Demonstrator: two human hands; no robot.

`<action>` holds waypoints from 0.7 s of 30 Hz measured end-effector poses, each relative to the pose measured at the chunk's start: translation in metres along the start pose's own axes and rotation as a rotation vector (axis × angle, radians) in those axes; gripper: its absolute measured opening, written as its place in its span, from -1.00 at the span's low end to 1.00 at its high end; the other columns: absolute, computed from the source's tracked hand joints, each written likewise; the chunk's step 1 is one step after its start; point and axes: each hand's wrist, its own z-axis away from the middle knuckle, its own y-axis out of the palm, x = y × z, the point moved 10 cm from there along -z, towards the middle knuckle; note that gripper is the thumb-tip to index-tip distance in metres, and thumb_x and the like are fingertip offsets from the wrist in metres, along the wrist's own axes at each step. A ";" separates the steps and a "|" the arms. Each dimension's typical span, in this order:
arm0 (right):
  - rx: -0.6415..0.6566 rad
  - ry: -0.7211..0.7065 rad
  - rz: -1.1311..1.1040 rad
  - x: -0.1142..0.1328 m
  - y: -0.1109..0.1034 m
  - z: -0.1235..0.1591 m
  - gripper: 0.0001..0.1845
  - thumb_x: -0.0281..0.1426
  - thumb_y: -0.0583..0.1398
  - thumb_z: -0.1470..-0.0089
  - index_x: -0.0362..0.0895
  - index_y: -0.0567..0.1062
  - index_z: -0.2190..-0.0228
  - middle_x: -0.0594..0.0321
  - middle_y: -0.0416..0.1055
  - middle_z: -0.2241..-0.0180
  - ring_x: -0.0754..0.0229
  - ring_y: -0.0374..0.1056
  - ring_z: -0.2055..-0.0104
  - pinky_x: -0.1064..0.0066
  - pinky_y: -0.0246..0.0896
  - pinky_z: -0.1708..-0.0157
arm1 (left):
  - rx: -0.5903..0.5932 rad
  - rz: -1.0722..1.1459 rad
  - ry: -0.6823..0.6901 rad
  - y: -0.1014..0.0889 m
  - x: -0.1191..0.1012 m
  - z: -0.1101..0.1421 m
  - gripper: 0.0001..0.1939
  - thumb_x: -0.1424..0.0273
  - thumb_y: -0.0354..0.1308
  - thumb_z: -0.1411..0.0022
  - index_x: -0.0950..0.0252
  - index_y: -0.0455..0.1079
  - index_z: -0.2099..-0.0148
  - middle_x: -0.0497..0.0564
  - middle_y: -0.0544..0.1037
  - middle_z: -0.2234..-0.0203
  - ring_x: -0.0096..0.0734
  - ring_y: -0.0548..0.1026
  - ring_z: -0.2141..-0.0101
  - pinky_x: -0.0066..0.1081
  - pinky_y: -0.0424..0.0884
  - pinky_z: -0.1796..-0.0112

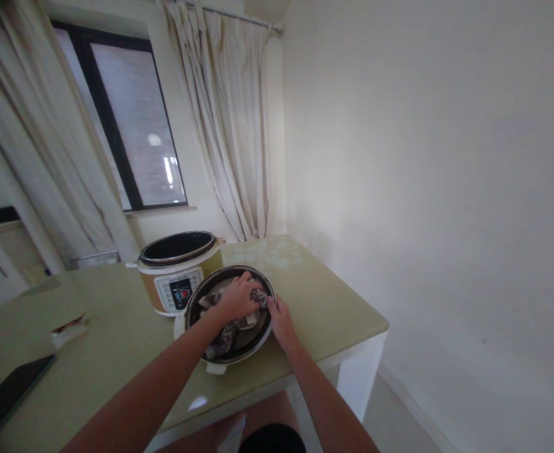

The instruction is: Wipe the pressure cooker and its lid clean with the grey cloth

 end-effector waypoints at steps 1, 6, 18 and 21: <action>0.000 0.011 -0.013 -0.001 0.000 0.000 -0.33 0.22 0.15 -0.21 -0.08 0.62 0.07 0.10 0.63 0.04 -0.07 0.48 -0.07 0.08 0.30 -0.20 | 0.048 0.009 0.036 0.004 -0.005 0.002 -0.60 0.25 0.31 -0.13 0.09 0.62 -0.04 0.14 0.48 -0.06 -0.04 0.53 0.00 -0.14 0.45 -0.08; 0.001 0.067 -0.016 -0.004 0.001 -0.001 -0.26 0.29 0.13 -0.16 -0.10 0.64 0.13 0.10 0.65 0.11 -0.08 0.50 -0.01 0.05 0.35 -0.15 | 0.394 0.050 0.147 0.028 -0.013 0.017 -0.58 0.21 0.36 -0.01 0.10 0.67 0.03 0.03 0.67 0.18 -0.16 0.62 0.19 -0.29 0.52 0.08; 0.016 0.013 0.000 -0.003 0.004 0.000 -0.36 0.19 0.17 -0.21 -0.05 0.61 0.02 0.08 0.59 -0.05 -0.09 0.46 -0.12 -0.02 0.23 -0.28 | 0.244 -0.263 0.012 -0.012 0.043 0.005 -0.85 0.59 0.41 0.01 0.26 0.63 0.36 0.29 0.67 0.17 0.31 0.53 -0.04 0.27 0.39 -0.04; -0.002 0.010 0.011 -0.002 0.000 0.001 -0.37 0.18 0.17 -0.21 -0.04 0.61 0.02 0.08 0.59 -0.06 -0.11 0.44 -0.14 -0.06 0.21 -0.30 | 0.152 -0.265 0.062 -0.028 0.038 0.002 -0.76 0.64 0.24 -0.18 0.22 0.65 0.24 0.28 0.57 -0.07 0.25 0.37 -0.22 0.29 0.25 -0.17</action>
